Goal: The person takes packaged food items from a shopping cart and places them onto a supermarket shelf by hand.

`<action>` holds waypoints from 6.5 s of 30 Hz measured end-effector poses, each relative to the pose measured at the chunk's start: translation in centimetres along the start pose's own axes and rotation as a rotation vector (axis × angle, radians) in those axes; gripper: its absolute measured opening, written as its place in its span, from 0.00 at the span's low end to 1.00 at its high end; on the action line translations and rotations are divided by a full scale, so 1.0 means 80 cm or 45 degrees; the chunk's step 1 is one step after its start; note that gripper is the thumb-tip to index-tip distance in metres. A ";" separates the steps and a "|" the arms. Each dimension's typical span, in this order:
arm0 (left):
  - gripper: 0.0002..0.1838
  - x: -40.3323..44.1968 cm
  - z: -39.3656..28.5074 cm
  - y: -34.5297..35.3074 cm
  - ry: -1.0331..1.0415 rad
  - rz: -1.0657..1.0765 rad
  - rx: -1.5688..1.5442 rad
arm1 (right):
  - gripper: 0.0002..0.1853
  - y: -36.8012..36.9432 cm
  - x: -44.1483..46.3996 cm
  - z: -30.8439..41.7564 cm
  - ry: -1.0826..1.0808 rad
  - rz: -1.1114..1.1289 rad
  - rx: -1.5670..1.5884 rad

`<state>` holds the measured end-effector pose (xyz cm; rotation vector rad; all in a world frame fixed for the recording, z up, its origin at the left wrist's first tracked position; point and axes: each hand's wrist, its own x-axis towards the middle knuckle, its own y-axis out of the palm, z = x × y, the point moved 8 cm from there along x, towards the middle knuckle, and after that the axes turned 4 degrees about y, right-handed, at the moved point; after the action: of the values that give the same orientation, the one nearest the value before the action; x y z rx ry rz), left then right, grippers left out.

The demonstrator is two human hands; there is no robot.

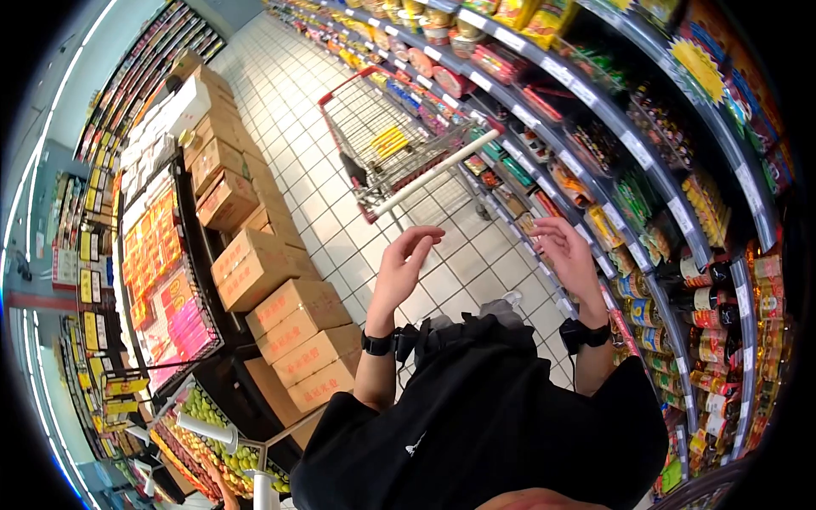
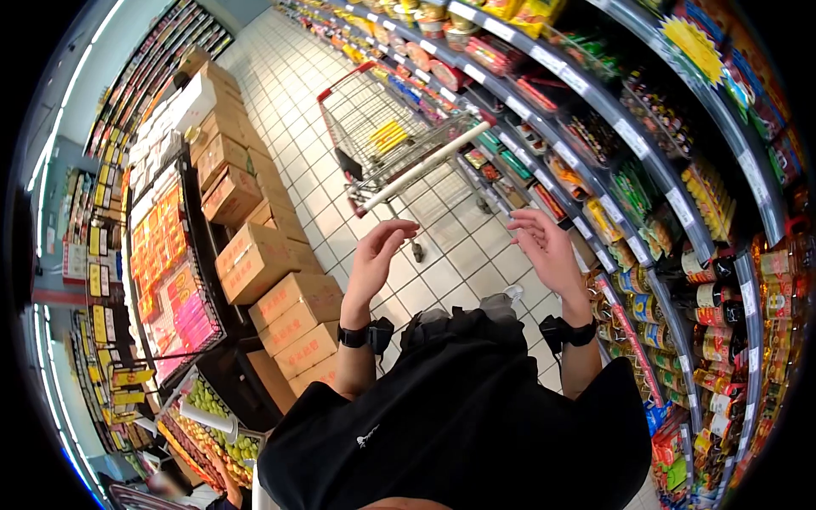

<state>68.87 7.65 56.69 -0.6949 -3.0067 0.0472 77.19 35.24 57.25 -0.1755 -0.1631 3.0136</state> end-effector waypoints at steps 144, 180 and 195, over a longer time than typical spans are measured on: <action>0.19 0.834 0.927 -0.439 -0.386 0.919 1.148 | 0.20 0.526 0.886 -0.766 1.236 -1.235 0.112; 0.29 0.820 0.921 -0.415 -0.187 0.958 1.099 | 0.25 0.521 0.911 -0.747 1.080 -1.394 -0.010; 0.30 0.815 0.947 -0.426 -0.415 1.000 1.102 | 0.27 0.528 0.911 -0.752 1.199 -1.284 0.229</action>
<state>-9.15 4.38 -14.45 -1.7115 -2.3067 1.4619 7.88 8.65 -14.91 -1.0626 0.0953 1.7038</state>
